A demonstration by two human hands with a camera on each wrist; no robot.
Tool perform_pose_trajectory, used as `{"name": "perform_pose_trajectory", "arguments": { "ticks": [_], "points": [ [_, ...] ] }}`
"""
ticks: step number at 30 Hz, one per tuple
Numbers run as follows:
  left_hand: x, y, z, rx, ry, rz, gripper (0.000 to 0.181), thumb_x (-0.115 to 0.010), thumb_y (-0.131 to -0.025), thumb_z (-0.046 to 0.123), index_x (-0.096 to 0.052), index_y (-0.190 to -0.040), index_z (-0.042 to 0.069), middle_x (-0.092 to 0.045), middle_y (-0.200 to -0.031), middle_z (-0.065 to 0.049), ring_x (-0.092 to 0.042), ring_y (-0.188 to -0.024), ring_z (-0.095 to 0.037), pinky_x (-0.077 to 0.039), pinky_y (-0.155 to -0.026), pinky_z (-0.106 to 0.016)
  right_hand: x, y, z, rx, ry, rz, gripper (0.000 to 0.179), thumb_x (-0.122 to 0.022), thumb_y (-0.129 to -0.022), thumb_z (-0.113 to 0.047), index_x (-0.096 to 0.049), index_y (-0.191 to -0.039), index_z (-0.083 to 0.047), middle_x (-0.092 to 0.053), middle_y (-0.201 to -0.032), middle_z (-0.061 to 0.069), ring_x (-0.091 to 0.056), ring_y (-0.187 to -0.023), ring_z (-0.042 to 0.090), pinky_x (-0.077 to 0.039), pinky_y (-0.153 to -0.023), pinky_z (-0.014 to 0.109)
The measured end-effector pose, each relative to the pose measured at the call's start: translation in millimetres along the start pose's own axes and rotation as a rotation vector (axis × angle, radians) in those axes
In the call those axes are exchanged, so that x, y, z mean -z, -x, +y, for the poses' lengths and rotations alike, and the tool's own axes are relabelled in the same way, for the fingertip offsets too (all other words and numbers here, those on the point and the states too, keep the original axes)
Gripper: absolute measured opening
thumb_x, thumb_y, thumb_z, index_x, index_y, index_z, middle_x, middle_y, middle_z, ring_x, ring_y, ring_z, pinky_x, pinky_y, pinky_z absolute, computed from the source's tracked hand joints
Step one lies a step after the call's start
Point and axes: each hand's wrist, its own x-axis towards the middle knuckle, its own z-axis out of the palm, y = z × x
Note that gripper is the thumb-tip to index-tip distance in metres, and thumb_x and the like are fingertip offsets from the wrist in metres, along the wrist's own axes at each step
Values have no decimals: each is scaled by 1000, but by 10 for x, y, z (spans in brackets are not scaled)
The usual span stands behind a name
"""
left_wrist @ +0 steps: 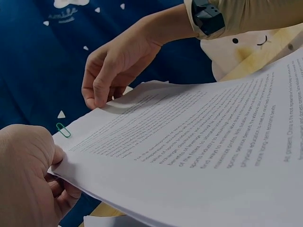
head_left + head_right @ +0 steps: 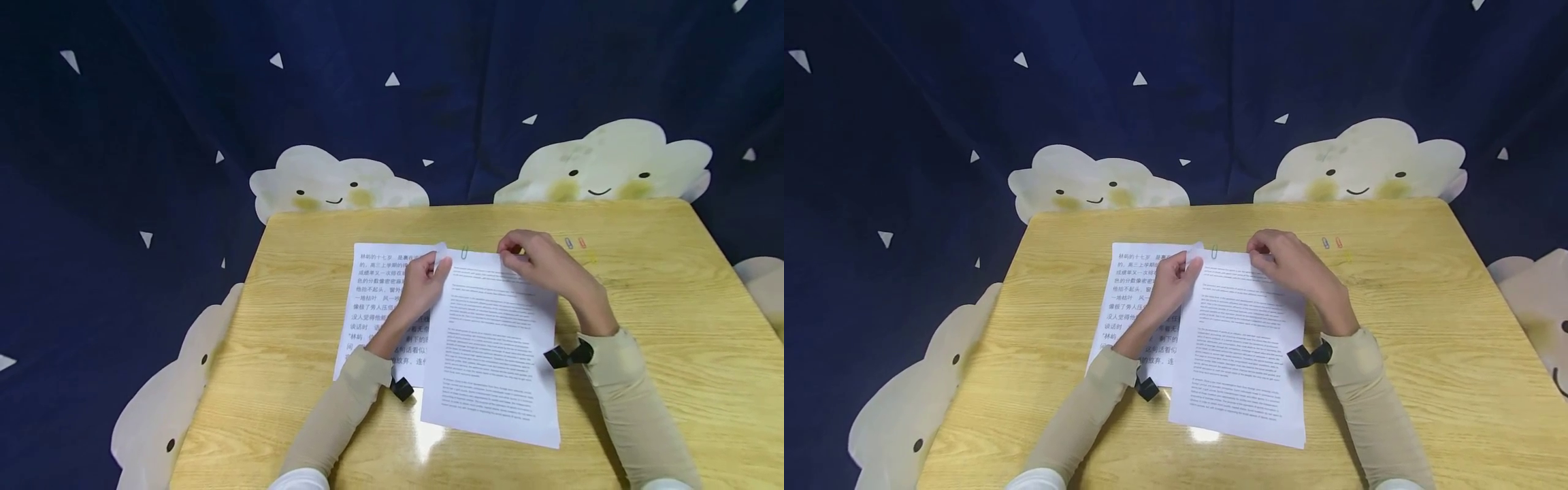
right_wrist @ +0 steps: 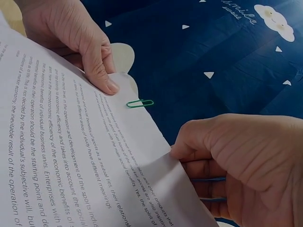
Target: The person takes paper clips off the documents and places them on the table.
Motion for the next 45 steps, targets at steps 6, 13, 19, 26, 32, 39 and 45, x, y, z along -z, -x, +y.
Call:
{"name": "perform_pose_trajectory", "arguments": {
  "ticks": [6,13,19,26,32,39,45],
  "points": [
    [-8,-11,1,-1,3,-6,24,-59,-108,15,-72,-105,-4,-64,-66,-11,-51,-48,-9,-40,-45,-21,3,-10,10,3,14,10,9,-65,-94,3,-70,-95,-5,-65,-86,4,-57,-78,19,-46,-69,28],
    [-6,5,10,-5,24,-22,23,-59,-107,14,-73,-107,-4,-60,-64,-5,-48,-49,-8,-40,-47,-21,2,-16,10,-12,27,23,8,-63,-95,2,-70,-95,-3,-66,-86,5,-58,-79,20,-47,-71,30],
    [-6,8,1,-10,37,-30,23,-60,-107,14,-73,-105,-4,-57,-62,-3,-44,-49,-7,-37,-47,-21,16,-11,-9,-40,-1,22,7,-64,-98,-1,-71,-97,-3,-68,-89,6,-59,-81,21,-47,-71,29],
    [-5,8,-7,-15,33,-40,23,-59,-107,15,-73,-102,-3,-57,-63,-2,-44,-49,-7,-36,-46,-21,33,1,-15,-55,-42,26,7,-64,-100,-4,-71,-99,-4,-69,-90,7,-59,-82,21,-46,-70,23],
    [-14,2,7,-30,23,-43,24,-59,-108,16,-72,-99,-2,-48,-59,0,-40,-47,-8,-34,-46,-21,68,18,-24,-41,-44,68,8,-65,-101,-6,-71,-97,-5,-69,-88,6,-58,-80,20,-45,-68,21],
    [-18,7,15,-20,-3,-39,23,-59,-108,16,-72,-100,-1,-43,-57,3,-37,-47,-8,-32,-45,-21,108,36,-25,-46,-41,92,8,-66,-102,-8,-72,-100,-4,-71,-90,6,-58,-82,19,-44,-69,21],
    [-22,18,3,-13,1,-37,23,-59,-108,16,-72,-98,-1,-44,-58,2,-38,-48,-8,-32,-46,-22,82,33,-32,-45,-24,46,9,-67,-101,-9,-74,-101,-3,-72,-91,6,-61,-82,20,-48,-68,26]
  ]
}}
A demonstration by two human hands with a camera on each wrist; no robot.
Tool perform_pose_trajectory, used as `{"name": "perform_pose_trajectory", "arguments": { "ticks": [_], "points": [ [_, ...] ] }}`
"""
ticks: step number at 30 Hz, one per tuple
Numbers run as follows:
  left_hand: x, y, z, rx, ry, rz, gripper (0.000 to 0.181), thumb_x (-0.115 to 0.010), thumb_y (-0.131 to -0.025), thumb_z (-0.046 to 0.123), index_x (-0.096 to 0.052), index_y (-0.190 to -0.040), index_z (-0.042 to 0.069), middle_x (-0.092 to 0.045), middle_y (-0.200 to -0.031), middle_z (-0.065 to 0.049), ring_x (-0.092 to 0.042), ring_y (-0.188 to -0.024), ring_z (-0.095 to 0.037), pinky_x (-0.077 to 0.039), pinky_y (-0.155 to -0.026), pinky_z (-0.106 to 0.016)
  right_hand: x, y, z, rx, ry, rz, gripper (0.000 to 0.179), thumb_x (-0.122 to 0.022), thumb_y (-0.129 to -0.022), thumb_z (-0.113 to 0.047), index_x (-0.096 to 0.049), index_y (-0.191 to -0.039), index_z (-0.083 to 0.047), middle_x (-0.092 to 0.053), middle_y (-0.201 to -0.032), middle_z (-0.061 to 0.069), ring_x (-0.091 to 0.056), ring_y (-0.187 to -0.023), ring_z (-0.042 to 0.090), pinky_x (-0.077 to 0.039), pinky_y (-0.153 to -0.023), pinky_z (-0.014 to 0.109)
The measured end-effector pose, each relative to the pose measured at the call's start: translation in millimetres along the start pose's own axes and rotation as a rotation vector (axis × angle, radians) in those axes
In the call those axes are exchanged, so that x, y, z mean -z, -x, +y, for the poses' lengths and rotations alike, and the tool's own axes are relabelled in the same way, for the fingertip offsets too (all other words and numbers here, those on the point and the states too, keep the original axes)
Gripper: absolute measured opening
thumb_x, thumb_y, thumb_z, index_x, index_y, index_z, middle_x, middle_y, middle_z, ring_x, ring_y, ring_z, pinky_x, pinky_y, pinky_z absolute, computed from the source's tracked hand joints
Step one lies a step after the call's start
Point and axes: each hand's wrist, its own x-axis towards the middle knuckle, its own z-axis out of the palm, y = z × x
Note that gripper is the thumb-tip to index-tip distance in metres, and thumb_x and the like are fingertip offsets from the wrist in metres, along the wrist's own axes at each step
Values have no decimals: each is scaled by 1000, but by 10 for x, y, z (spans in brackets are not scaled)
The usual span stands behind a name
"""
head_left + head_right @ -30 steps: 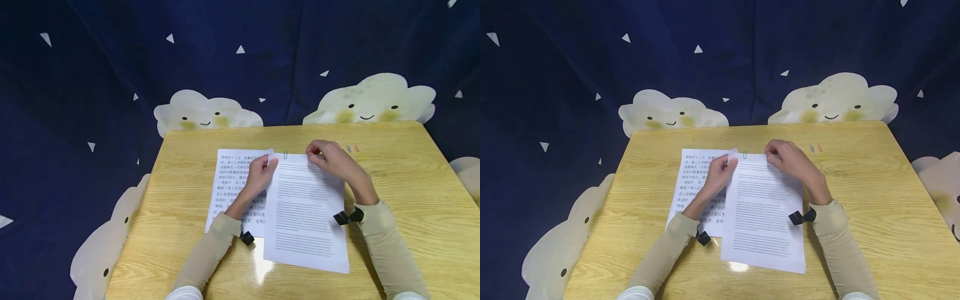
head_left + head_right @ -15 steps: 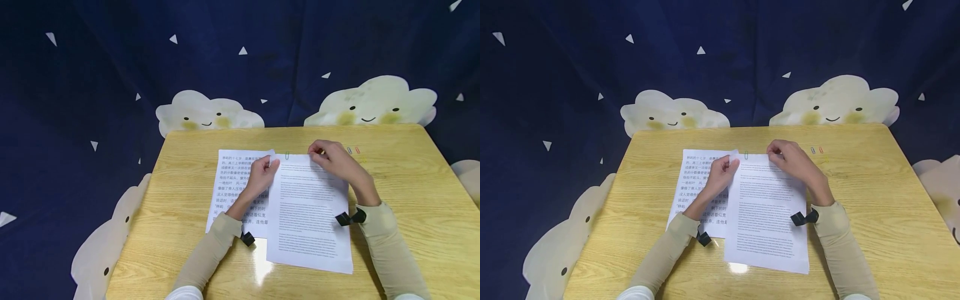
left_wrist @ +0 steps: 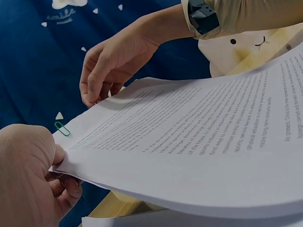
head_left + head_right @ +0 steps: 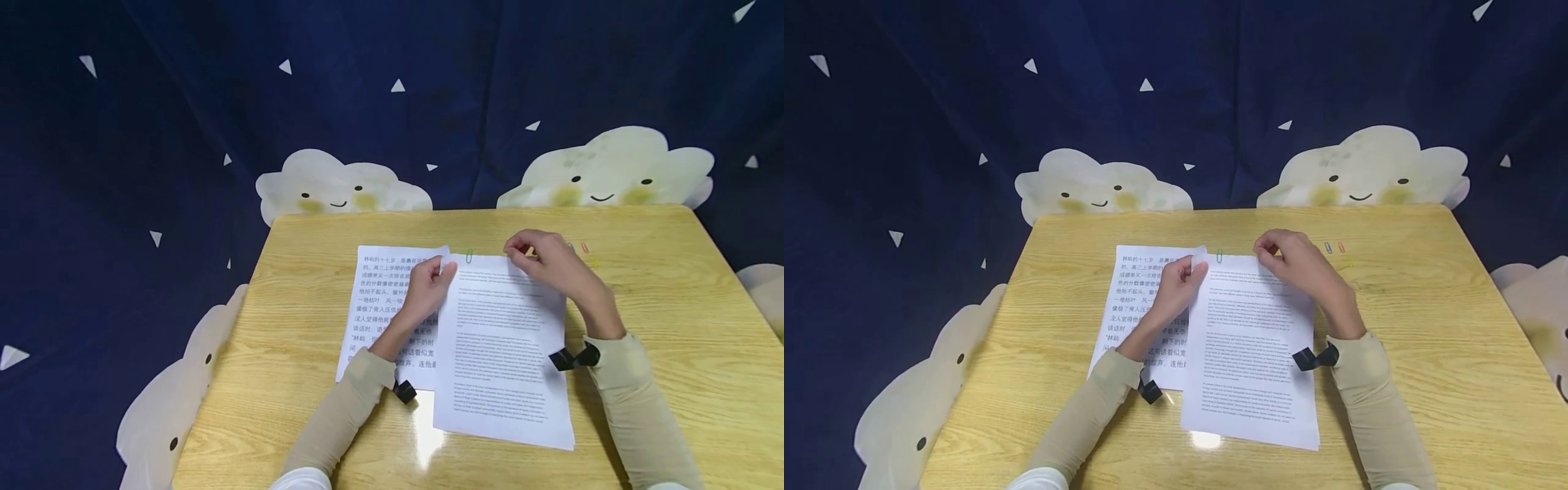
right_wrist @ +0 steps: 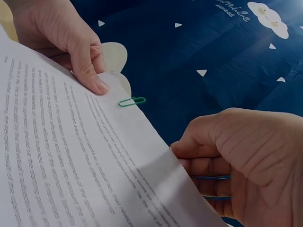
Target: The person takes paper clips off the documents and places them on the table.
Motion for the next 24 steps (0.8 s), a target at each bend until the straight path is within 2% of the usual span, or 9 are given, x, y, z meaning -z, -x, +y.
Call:
{"name": "perform_pose_trajectory", "arguments": {
  "ticks": [5,12,17,24],
  "points": [
    [-21,18,-20,18,26,-4,22,-60,-107,16,-73,-102,-1,-53,-62,1,-46,-51,-8,-38,-48,-21,-72,-10,-21,8,-18,-41,9,-69,-101,-9,-76,-102,-3,-72,-93,6,-62,-83,20,-50,-71,27],
    [-41,45,-11,24,23,-5,22,-60,-107,16,-73,-105,-2,-54,-63,-2,-46,-51,-9,-38,-49,-21,-174,-34,-66,33,-22,-71,6,-71,-99,-5,-76,-103,-4,-73,-96,6,-62,-83,19,-52,-74,30],
    [-55,49,11,29,36,-21,22,-60,-107,15,-73,-110,-3,-56,-63,-3,-47,-50,-7,-38,-48,-21,-236,-54,-92,31,-11,-66,7,-72,-98,-6,-76,-104,-4,-74,-97,7,-63,-84,19,-54,-75,36],
    [-72,52,35,30,61,-46,24,-60,-107,17,-73,-113,-3,-71,-75,-11,-59,-54,-9,-47,-49,-22,-298,-82,-127,51,-13,-41,6,-71,-100,-8,-76,-101,-6,-74,-95,5,-65,-84,18,-54,-74,35]
  ]
}}
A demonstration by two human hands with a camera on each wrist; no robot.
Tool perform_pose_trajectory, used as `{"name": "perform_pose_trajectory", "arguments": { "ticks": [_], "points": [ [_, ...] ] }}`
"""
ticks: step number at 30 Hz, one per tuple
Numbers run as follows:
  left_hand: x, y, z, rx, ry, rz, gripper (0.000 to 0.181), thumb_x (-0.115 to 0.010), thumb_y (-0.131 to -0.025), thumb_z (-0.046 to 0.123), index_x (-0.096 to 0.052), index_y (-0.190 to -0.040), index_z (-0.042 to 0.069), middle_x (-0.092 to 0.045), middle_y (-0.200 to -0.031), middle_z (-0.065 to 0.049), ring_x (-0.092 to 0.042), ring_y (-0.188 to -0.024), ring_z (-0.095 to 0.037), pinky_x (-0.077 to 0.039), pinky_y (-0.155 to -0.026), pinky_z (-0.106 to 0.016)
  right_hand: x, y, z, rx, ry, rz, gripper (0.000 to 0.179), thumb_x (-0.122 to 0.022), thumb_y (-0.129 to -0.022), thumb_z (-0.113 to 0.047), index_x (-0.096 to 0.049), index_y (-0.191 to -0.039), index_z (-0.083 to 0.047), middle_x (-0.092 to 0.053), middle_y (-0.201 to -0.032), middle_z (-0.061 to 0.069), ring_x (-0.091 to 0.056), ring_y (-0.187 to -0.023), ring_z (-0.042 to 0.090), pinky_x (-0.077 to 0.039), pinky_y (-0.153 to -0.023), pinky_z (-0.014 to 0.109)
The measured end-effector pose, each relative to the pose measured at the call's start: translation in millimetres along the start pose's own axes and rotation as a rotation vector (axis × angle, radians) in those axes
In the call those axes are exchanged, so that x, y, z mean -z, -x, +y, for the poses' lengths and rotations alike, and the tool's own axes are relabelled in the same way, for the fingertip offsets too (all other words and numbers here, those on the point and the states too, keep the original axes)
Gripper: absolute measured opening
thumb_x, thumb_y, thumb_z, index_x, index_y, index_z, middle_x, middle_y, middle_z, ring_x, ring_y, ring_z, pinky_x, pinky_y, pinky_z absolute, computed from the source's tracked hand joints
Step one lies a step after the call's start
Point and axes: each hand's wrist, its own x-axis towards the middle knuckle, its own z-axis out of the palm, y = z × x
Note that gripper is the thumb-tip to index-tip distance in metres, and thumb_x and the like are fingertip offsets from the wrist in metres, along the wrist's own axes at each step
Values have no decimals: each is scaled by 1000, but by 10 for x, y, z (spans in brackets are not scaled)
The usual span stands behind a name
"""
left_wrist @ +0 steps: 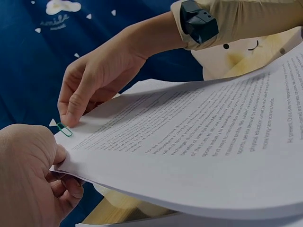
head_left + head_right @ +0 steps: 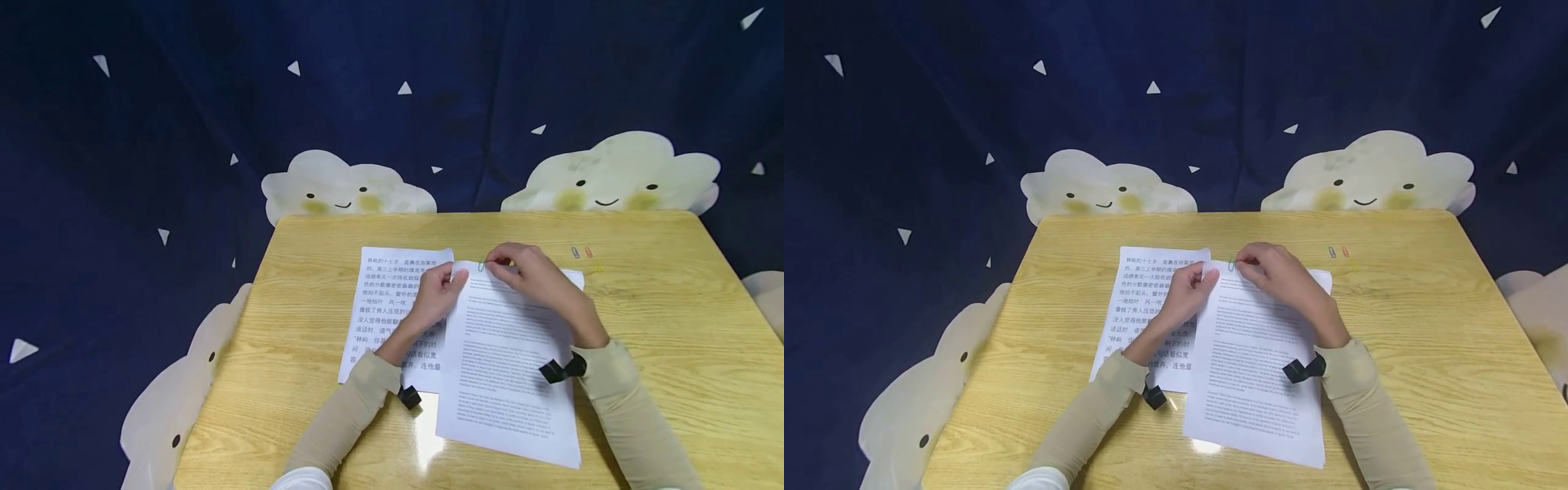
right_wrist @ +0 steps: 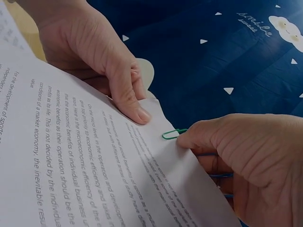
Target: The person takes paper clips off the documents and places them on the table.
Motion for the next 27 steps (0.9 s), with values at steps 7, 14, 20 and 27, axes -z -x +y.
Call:
{"name": "perform_pose_trajectory", "arguments": {
  "ticks": [7,14,20,27],
  "points": [
    [-18,-1,-2,-6,-3,-8,26,-59,-108,16,-73,-115,-5,-73,-79,-19,-61,-55,-11,-48,-50,-22,-38,-5,-12,-27,-14,-15,8,-68,-102,-10,-75,-103,-7,-73,-95,3,-61,-82,18,-52,-72,32],
    [-24,16,6,6,-16,-9,26,-59,-108,19,-73,-114,-2,-71,-75,-12,-59,-54,-10,-47,-48,-22,-41,-5,-17,-20,-29,-10,11,-64,-104,-12,-74,-101,-8,-72,-92,2,-60,-79,17,-48,-69,28],
    [-41,22,11,6,-13,-23,25,-59,-108,18,-73,-113,-2,-69,-73,-10,-59,-55,-9,-47,-50,-23,-26,2,-29,-6,-27,20,11,-64,-104,-10,-73,-98,-9,-70,-89,0,-60,-78,15,-47,-66,25],
    [-51,19,15,-8,-9,-30,25,-59,-108,18,-73,-111,-2,-69,-73,-14,-58,-55,-10,-46,-50,-21,-15,0,-28,9,-9,30,10,-64,-101,-6,-73,-97,-9,-70,-88,0,-60,-78,15,-49,-67,27]
  ]
}}
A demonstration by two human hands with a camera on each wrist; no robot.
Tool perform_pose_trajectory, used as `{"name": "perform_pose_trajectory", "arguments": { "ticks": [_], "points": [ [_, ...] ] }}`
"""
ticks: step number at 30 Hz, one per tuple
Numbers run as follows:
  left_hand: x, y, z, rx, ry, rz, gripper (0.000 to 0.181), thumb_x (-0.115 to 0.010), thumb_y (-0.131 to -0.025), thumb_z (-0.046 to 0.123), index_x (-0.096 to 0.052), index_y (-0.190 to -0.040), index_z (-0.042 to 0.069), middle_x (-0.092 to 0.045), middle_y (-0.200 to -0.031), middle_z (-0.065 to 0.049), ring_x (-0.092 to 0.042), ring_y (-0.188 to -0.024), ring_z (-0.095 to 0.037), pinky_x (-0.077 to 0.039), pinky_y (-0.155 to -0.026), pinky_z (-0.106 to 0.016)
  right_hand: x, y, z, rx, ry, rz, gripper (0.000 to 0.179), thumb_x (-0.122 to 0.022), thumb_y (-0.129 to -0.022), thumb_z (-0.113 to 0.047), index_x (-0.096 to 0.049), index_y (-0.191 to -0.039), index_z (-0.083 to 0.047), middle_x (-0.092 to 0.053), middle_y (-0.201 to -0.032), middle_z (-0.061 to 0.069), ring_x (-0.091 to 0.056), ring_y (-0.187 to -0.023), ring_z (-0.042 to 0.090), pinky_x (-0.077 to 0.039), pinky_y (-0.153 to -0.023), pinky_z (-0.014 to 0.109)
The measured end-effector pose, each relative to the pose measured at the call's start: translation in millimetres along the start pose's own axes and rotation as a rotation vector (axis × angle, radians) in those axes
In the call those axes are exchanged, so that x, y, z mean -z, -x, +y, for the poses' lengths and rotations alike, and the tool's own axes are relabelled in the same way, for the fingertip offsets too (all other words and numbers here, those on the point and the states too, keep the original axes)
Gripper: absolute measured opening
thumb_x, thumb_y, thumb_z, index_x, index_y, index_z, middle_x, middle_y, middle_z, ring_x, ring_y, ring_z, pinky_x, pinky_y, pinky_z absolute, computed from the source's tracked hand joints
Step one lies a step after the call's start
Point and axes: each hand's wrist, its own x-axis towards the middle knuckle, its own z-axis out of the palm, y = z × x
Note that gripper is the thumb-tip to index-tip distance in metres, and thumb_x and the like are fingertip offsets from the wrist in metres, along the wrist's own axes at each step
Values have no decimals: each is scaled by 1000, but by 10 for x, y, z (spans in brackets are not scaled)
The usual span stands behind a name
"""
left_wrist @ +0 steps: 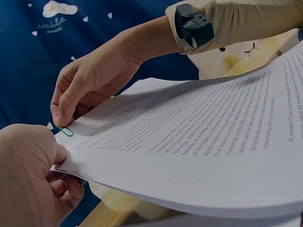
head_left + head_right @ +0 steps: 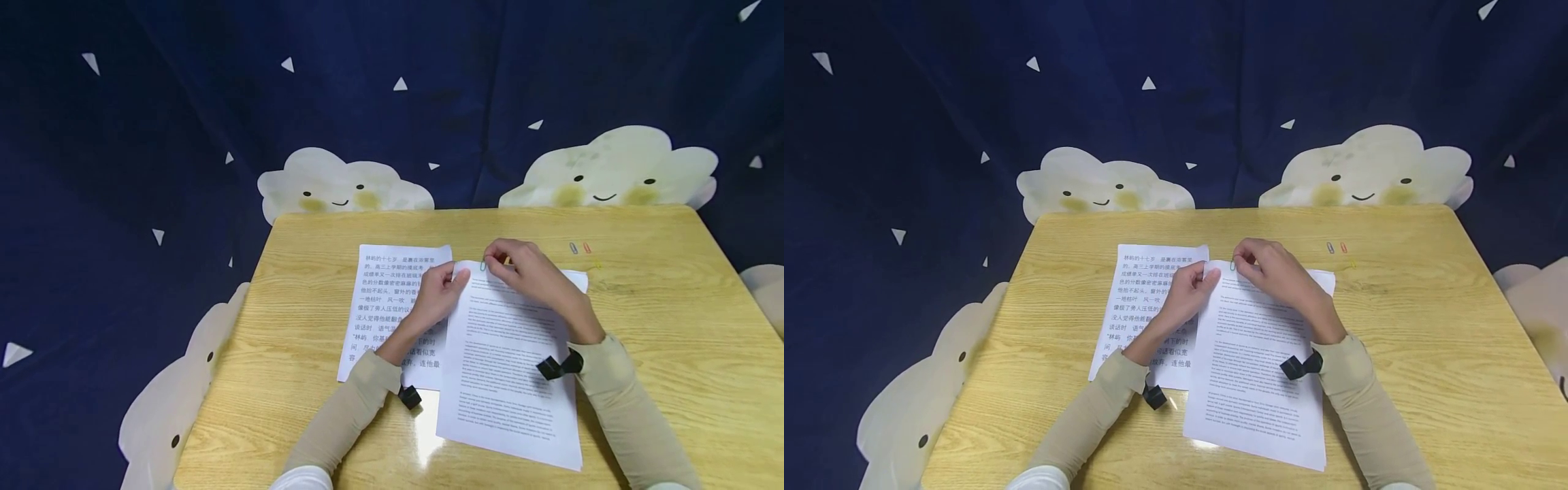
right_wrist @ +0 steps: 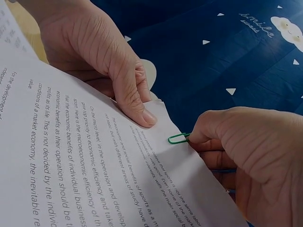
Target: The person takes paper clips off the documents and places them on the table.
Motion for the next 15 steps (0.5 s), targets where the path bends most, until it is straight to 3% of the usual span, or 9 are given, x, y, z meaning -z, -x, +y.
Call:
{"name": "perform_pose_trajectory", "arguments": {
  "ticks": [8,15],
  "points": [
    [8,7,13,-9,8,-12,28,-58,-109,20,-73,-111,-3,-66,-71,-20,-55,-54,-13,-43,-49,-22,14,-8,-1,-22,7,-3,9,-65,-101,-8,-72,-97,-10,-69,-88,-1,-61,-79,14,-48,-68,26],
    [3,8,9,6,1,-18,25,-59,-108,20,-73,-111,0,-62,-67,-10,-54,-53,-10,-43,-49,-21,24,1,-3,-41,-8,-9,8,-66,-100,-8,-72,-96,-11,-68,-86,-3,-60,-78,14,-48,-67,26]
  ]
}}
